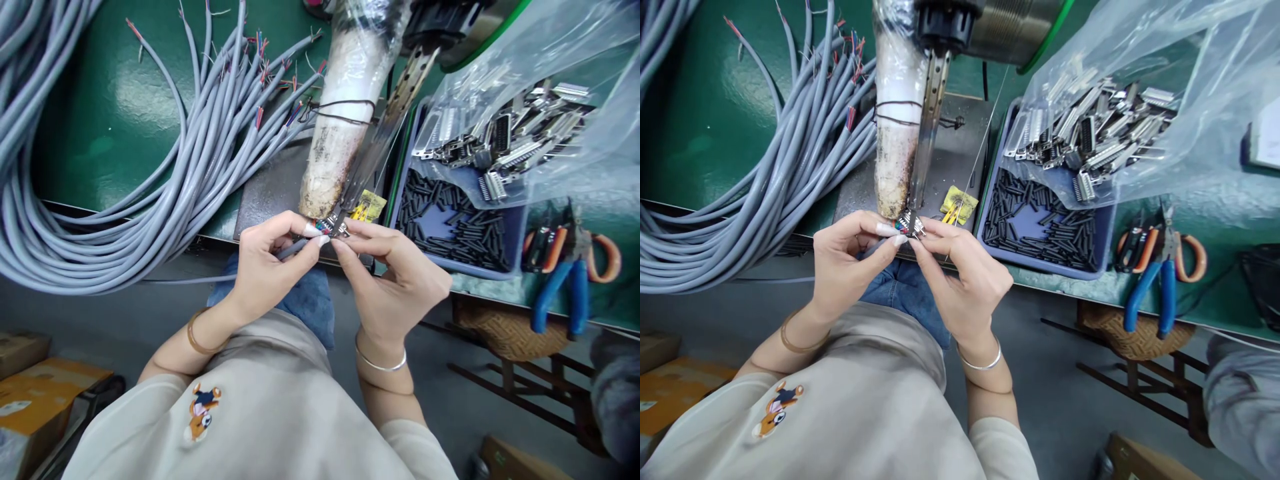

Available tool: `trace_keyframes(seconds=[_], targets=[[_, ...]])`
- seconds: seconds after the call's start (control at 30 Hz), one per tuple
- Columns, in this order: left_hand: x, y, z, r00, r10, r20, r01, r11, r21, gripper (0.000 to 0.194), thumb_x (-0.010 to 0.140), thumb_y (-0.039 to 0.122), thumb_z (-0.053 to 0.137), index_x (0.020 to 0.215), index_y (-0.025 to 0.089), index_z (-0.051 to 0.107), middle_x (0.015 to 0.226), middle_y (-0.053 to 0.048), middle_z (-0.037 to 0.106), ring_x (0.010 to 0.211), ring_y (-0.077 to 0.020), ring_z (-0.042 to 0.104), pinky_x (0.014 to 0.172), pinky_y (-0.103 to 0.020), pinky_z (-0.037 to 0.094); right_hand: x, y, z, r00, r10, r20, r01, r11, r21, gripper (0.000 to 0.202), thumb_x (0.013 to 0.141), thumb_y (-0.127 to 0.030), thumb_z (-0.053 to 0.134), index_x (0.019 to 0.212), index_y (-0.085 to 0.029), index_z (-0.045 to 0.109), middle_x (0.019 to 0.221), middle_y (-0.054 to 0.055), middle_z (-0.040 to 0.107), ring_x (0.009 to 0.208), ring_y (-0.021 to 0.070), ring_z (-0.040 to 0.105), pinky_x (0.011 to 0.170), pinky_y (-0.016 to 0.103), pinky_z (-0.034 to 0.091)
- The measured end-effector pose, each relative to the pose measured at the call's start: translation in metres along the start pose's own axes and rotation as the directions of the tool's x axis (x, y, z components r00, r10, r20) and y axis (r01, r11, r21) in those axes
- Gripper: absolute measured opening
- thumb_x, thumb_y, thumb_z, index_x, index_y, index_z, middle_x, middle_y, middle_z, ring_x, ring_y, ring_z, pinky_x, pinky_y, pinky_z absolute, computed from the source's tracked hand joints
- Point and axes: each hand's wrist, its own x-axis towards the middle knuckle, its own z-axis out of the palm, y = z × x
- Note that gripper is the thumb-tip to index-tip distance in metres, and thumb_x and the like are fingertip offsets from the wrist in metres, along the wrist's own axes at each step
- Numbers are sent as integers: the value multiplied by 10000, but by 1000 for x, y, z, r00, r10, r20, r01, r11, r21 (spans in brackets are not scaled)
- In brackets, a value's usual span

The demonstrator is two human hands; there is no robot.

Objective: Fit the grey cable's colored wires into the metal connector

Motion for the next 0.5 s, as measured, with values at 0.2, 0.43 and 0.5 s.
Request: trace_keyframes(seconds=[0.2, 0.43, 0.5], targets=[[1, 0, -3, 998, -59, 36, 60, 998, -35, 251, 774, 319, 911, 749, 171, 710, 745, -9, 695, 610, -86, 548, 504, -193, 400, -3, 2, 0, 999, -35, 11, 35, 999, -2, 105, 915, -168, 789, 891, -255, 735, 1058, 19, 845, 908, 227, 832, 786, 369, 713], [-1, -5, -2, 998, -45, 45, 43, 998, 34, 139, 803, 220, 835, 762, 164, 715, 727, -2, 682, 579, -70, 505, 498, -195, 366, -5, 6, 0, 998, -61, 18, 61, 998, -11, 132, 912, -135, 788, 900, -245, 718, 1039, 5, 845, 895, 190, 827, 776, 309, 687], [-1, -6, -2, 999, -13, 46, 10, 999, 53, 113, 812, 200, 813, 767, 163, 716, 718, 3, 671, 573, -67, 496, 503, -196, 361, -4, 7, 1, 997, -76, 18, 77, 997, -9, 139, 901, -124, 802, 915, -242, 729, 1031, 6, 845, 907, 194, 828, 789, 309, 684]])
